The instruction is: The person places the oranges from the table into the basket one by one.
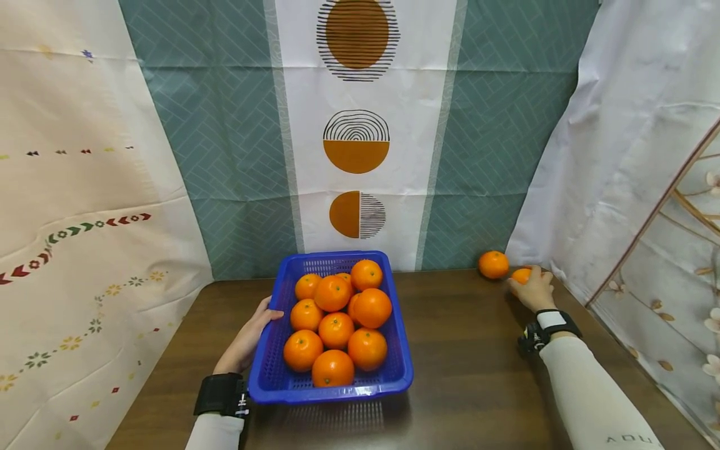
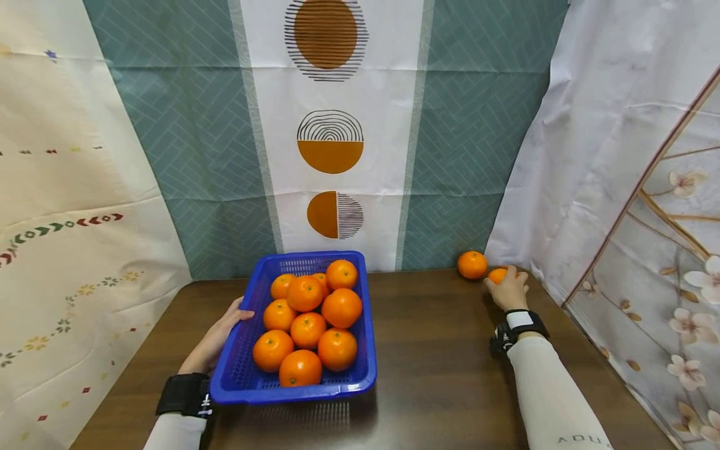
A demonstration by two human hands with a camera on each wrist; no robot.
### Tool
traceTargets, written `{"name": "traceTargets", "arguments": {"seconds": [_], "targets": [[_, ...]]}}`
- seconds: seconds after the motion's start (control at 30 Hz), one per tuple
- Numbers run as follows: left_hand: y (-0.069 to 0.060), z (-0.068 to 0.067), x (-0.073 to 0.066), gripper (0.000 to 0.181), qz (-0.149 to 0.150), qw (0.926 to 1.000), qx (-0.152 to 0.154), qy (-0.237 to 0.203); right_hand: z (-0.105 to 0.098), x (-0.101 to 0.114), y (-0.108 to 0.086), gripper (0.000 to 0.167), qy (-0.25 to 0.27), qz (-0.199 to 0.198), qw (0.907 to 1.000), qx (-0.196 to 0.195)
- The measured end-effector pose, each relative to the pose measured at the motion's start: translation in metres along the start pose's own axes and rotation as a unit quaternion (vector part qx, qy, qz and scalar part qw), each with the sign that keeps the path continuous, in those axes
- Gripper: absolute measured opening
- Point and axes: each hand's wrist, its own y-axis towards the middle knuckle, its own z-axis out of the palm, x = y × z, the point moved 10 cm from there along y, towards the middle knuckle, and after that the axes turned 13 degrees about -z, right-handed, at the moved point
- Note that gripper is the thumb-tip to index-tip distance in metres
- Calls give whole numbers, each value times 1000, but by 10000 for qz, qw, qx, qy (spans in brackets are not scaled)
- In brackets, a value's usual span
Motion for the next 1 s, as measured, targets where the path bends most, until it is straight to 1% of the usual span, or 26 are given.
{"name": "traceTargets", "arguments": {"seconds": [0.1, 0.2, 0.27, 0.33, 0.47, 0.6, 0.7, 0.77, 0.9, 1.0], "targets": [[0, 2, 0, 62, 16, 10000, 60, 6, -11, 8, 0, 70, 163, -40, 9986, -511], [-1, 2, -1, 62, 28, 10000, 47, 24, -22, 26, 2, 67, 345, -134, 9943, -1004], [-2, 2, -1, 62, 20, 10000, 36, 36, -27, 43, 5, 67, 453, -248, 9915, -1195], [-2, 1, -1, 62, 10, 10000, 25, 37, -31, 60, 8, 66, 526, -422, 9892, -1303], [-2, 1, -1, 61, -8, 10000, 7, 72, -31, 89, 11, 66, 688, -695, 9862, -1333], [-2, 2, 0, 61, -12, 10000, -12, 92, -30, 105, 11, 65, 908, -847, 9826, -1381], [-2, 2, -1, 62, -12, 10000, -8, 68, -30, 115, 10, 63, 958, -977, 9801, -1435], [-2, 3, -1, 62, -11, 10000, 9, 43, -30, 123, 9, 62, 903, -1114, 9788, -1463], [-2, 3, -1, 62, -7, 10000, 27, -3, -25, 150, 7, 60, 630, -1635, 9745, -1401], [-3, 2, 0, 61, 0, 10000, 13, -19, -18, 175, 5, 59, 515, -2088, 9683, -1273]]}}
